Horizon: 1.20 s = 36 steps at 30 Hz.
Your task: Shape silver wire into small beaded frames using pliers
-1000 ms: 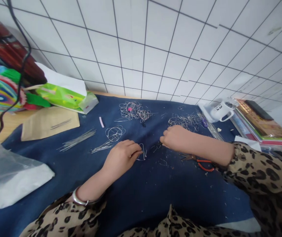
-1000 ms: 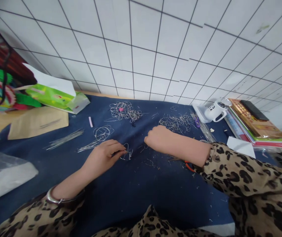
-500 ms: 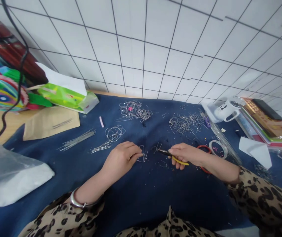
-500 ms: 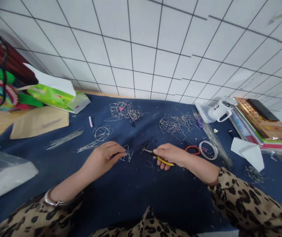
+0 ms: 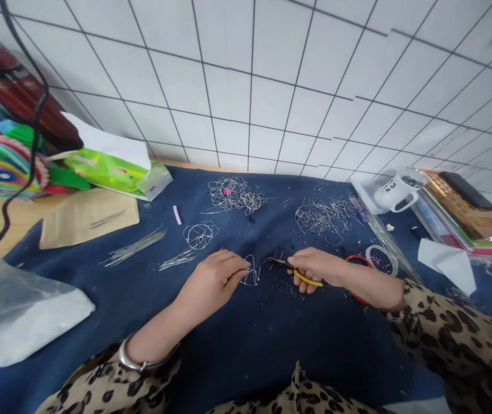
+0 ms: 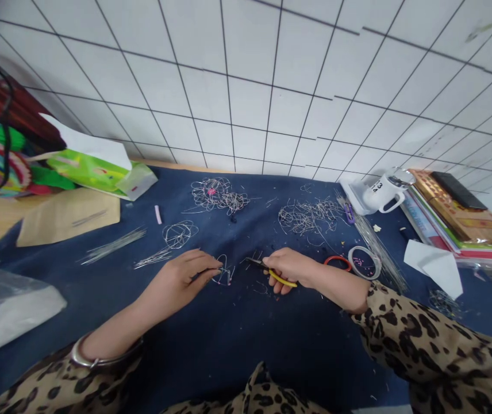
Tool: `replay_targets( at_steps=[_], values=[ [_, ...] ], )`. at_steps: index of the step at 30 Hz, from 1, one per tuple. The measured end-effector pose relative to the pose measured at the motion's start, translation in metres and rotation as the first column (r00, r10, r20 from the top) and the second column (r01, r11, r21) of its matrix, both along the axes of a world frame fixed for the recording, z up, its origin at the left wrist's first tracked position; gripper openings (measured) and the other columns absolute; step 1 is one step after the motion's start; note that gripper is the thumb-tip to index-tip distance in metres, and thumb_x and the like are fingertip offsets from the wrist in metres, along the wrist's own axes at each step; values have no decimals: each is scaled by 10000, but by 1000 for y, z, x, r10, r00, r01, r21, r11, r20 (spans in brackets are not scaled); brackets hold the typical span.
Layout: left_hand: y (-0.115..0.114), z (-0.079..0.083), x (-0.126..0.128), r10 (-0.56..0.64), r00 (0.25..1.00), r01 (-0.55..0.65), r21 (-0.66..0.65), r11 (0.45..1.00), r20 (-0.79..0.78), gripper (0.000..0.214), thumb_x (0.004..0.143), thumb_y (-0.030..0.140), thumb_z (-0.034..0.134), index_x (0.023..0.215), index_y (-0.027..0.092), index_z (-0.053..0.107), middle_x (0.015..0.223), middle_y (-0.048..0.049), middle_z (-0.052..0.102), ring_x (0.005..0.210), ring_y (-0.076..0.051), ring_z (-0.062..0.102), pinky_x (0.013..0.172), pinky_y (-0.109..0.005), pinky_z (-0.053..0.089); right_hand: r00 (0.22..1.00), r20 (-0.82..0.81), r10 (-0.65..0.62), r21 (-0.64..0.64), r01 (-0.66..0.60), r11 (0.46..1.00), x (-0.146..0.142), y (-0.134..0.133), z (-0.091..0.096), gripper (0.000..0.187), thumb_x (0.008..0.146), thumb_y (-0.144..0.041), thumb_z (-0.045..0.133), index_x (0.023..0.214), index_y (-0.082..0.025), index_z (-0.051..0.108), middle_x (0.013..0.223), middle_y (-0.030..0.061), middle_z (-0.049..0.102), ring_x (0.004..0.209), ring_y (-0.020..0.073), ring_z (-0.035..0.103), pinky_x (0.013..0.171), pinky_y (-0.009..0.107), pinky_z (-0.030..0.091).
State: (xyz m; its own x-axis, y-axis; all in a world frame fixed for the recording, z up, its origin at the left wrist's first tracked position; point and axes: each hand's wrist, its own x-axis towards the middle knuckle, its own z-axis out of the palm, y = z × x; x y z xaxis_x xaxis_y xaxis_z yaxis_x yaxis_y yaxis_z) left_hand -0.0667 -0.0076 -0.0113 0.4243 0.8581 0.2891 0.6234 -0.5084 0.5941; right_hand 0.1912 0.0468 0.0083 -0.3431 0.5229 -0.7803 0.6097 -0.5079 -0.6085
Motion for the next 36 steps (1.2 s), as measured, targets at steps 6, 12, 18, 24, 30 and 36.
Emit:
replay_targets(
  at_steps=[6,12,18,24,30,36],
  values=[
    [0,0,0,-4,1000,4,-17,1000,6,166,867,182,496,948,174,640,885,-55,653,841,-184,580,770,-342,472,1000,29,5,-21,-4,1000,-4,4,0,287,884,-393,424,851,-135,547,641,62,634,522,148,637,436,229,523],
    [0,0,0,-5,1000,5,-20,1000,8,162,865,175,498,950,172,636,885,-53,650,839,-178,579,771,-337,470,998,38,47,22,-48,999,-5,6,-2,255,887,-334,385,849,-139,545,649,53,623,484,123,599,381,193,452],
    [1,0,0,-7,1000,7,-31,999,23,158,867,180,500,944,173,637,883,-51,652,838,-177,577,770,-337,469,988,98,123,226,-142,964,-8,-4,0,244,894,-298,349,820,-156,533,629,12,575,427,84,494,358,179,337],
    [2,0,1,-1,999,3,-34,999,37,156,863,174,505,946,171,637,880,-55,653,837,-175,577,769,-333,470,965,204,164,516,-248,820,-7,-21,11,222,904,-285,374,747,-186,495,635,-21,518,568,100,481,565,225,347],
    [3,1,2,7,1000,-5,-43,999,27,165,862,170,504,955,172,640,872,-53,653,834,-171,578,767,-325,474,873,428,234,772,-488,407,-11,-37,12,215,928,-262,318,947,-185,518,783,31,558,728,154,536,662,270,385],
    [5,0,1,39,998,-36,-50,998,43,156,854,170,519,941,162,648,858,-57,659,821,-169,584,758,-318,482,793,575,200,798,-598,75,-21,-37,-6,277,931,-277,314,1041,-139,528,869,86,575,837,200,537,745,315,417]
  ],
)
